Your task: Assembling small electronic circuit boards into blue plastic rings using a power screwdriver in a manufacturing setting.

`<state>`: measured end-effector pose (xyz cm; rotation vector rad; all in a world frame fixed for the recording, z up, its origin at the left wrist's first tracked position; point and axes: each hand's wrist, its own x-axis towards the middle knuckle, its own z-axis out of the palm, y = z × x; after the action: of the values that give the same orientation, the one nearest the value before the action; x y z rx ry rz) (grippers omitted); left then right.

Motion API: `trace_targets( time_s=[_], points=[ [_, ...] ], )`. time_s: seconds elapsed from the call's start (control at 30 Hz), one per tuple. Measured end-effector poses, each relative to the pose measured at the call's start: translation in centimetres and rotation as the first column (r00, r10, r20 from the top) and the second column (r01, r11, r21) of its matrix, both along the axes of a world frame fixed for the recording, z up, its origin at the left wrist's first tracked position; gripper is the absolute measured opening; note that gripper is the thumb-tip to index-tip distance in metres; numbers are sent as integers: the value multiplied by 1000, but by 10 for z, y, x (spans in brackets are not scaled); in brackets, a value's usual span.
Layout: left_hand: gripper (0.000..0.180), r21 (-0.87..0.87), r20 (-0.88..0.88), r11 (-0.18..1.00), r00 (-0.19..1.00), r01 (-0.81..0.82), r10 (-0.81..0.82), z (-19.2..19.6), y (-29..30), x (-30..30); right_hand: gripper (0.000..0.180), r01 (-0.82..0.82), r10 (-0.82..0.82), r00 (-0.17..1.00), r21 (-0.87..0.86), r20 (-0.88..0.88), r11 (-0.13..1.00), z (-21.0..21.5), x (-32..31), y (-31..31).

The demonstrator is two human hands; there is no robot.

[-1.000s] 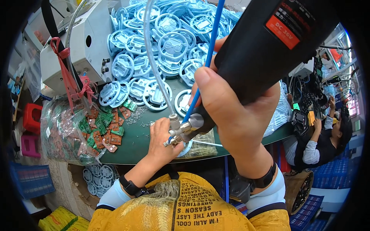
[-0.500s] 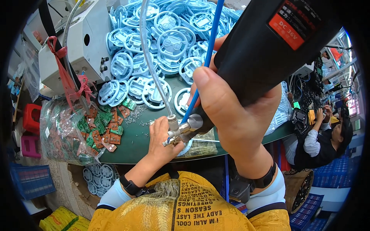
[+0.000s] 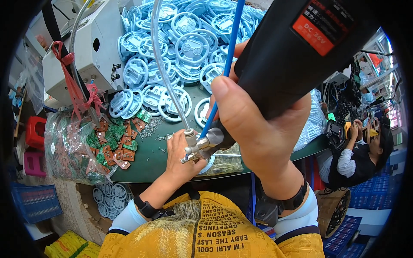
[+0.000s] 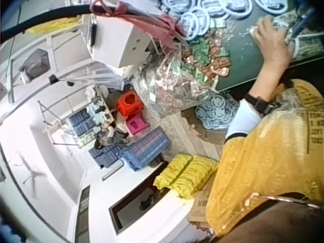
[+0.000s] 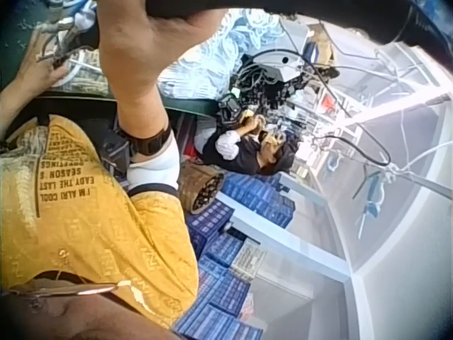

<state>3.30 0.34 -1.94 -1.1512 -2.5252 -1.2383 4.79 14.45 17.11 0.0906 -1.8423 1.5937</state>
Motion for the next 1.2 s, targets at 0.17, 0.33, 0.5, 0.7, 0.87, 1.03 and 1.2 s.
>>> trace_targets(
  time_s=[0.17,0.33,0.5,0.7,0.87,1.03,1.2],
  points=[
    [29,-11,1,1000,1000,3,-3,1,0,-1,36,-10,10,1000,7,14,1000,-1,0,1],
    [28,-2,3,1000,1000,-5,5,1,1,0,31,-1,1,1000,-50,2,999,-2,4,-5],
    [28,-35,-2,999,1000,-2,2,2,-4,2,30,-11,12,1000,40,-22,999,-8,5,-4],
    [50,-42,-20,989,990,141,-142,3,-30,4,33,4,-8,994,-41,-105,999,26,10,13],
    [61,-2,15,986,986,164,-164,-1,-35,5,35,-21,21,996,3,-87,1000,36,9,14],
    [69,61,-4,987,989,148,-148,2,-47,8,36,-15,14,999,-43,-42,999,25,11,4],
    [72,-20,11,988,988,154,-153,-7,-54,13,41,-12,16,999,-114,32,993,13,18,-9]
  ],
)
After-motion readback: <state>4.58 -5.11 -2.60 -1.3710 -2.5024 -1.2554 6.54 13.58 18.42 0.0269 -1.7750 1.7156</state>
